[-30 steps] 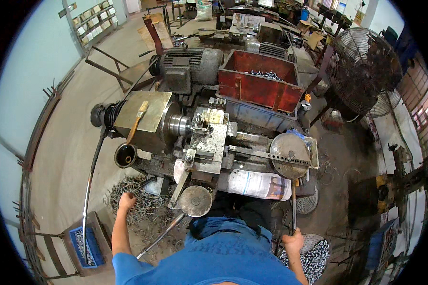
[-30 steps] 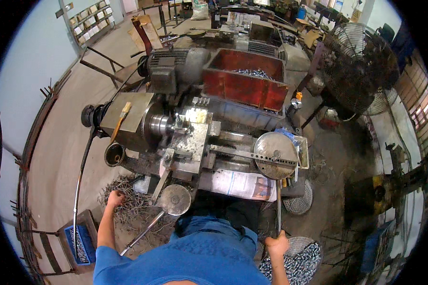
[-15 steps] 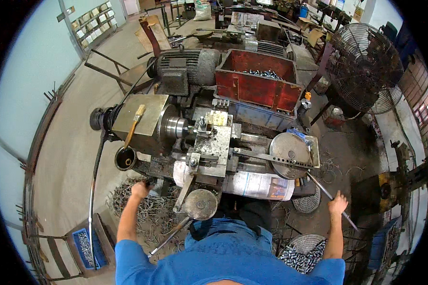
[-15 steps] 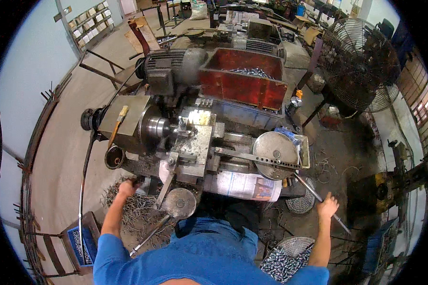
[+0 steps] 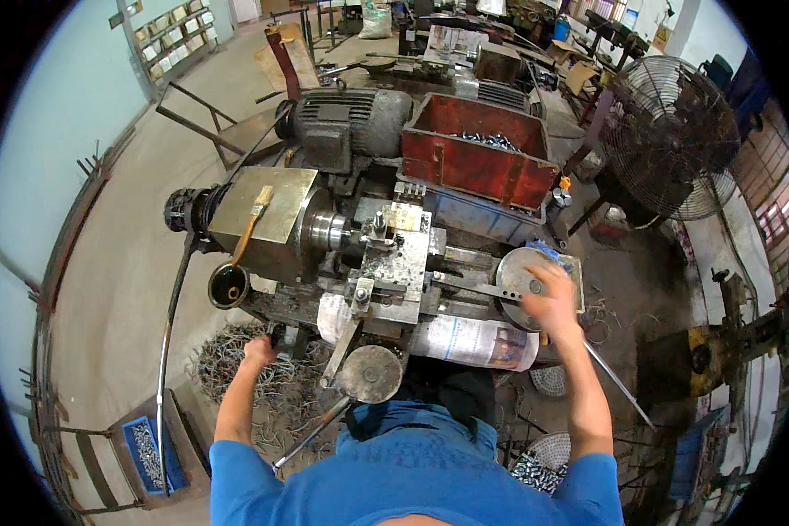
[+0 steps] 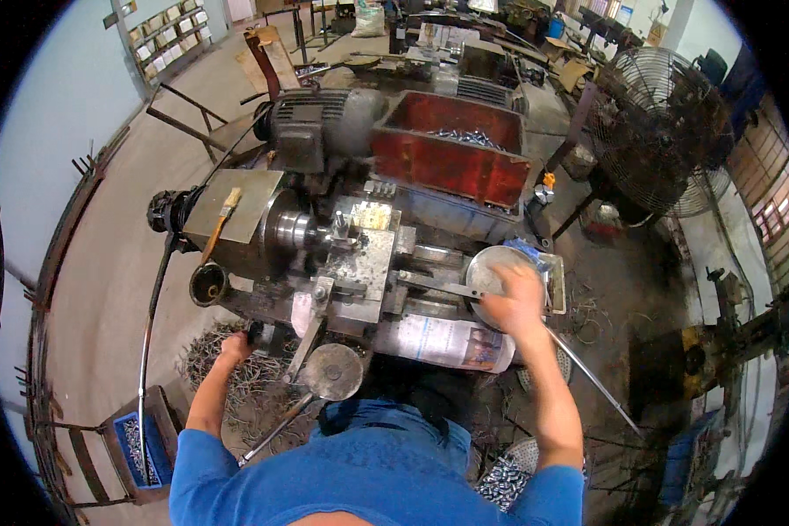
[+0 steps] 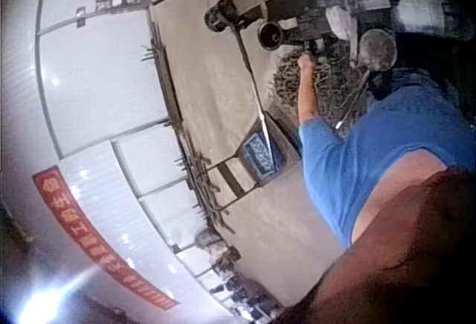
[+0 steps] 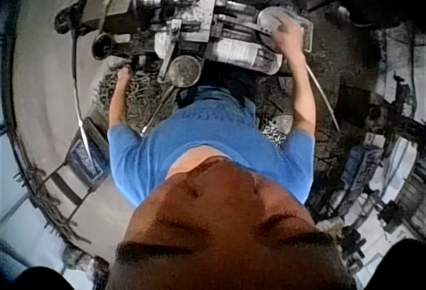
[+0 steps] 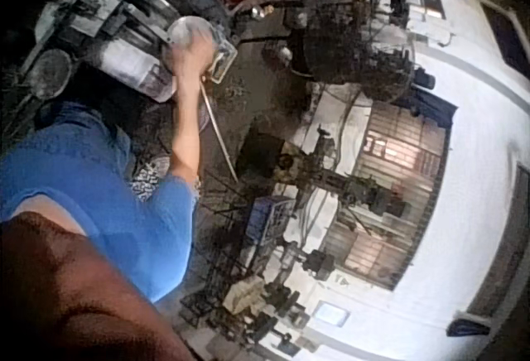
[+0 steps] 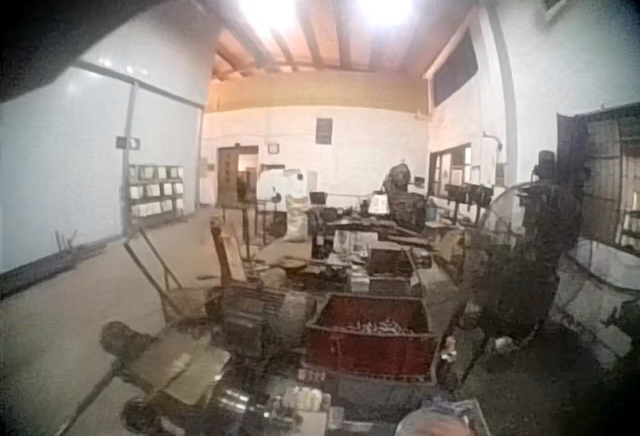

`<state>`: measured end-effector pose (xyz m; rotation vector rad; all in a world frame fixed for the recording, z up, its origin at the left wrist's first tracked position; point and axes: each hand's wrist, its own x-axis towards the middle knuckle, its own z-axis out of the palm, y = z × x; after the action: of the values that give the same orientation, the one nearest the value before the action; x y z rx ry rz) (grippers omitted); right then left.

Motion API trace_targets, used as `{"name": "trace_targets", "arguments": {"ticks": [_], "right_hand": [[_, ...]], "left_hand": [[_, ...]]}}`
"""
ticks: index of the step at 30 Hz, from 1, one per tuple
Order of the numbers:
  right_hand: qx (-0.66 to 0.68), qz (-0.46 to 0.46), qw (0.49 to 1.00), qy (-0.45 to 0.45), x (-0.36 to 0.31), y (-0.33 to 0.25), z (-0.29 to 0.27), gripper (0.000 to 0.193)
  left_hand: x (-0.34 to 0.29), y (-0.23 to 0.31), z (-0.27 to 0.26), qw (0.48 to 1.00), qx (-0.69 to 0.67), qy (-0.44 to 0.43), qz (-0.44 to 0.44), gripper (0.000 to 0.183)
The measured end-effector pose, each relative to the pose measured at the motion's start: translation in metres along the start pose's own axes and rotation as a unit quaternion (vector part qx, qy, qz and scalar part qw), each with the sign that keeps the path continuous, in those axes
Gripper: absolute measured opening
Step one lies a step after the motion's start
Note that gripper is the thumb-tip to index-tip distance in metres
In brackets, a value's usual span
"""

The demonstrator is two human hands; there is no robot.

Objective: The person operates a lathe to process small metal components. They insert a metal piece into the chuck, tighten it, and then use levers to engage the cutting tool, repeating this process for multiple items while moving finished parts into a container.

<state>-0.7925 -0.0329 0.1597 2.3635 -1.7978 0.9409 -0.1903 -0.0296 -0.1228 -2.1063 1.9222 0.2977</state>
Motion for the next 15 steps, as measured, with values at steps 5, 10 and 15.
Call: {"name": "trace_targets", "arguments": {"ticks": [5,10,15], "right_hand": [[0.105,-0.251,0.962,-0.008,0.1,-0.111,0.096,0.032],[-0.165,-0.248,0.923,-0.243,0.148,-0.183,0.154,0.022],[-0.151,-0.265,0.917,-0.256,0.153,-0.176,0.173,0.019]], "left_hand": [[-0.043,-0.019,-0.115,0.971,-0.192,0.137,0.043,0.033],[-0.103,-0.113,-0.194,0.87,-0.226,0.433,-0.071,0.029],[-0.135,-0.1,-0.137,0.888,-0.083,0.376,-0.253,0.043]]}}
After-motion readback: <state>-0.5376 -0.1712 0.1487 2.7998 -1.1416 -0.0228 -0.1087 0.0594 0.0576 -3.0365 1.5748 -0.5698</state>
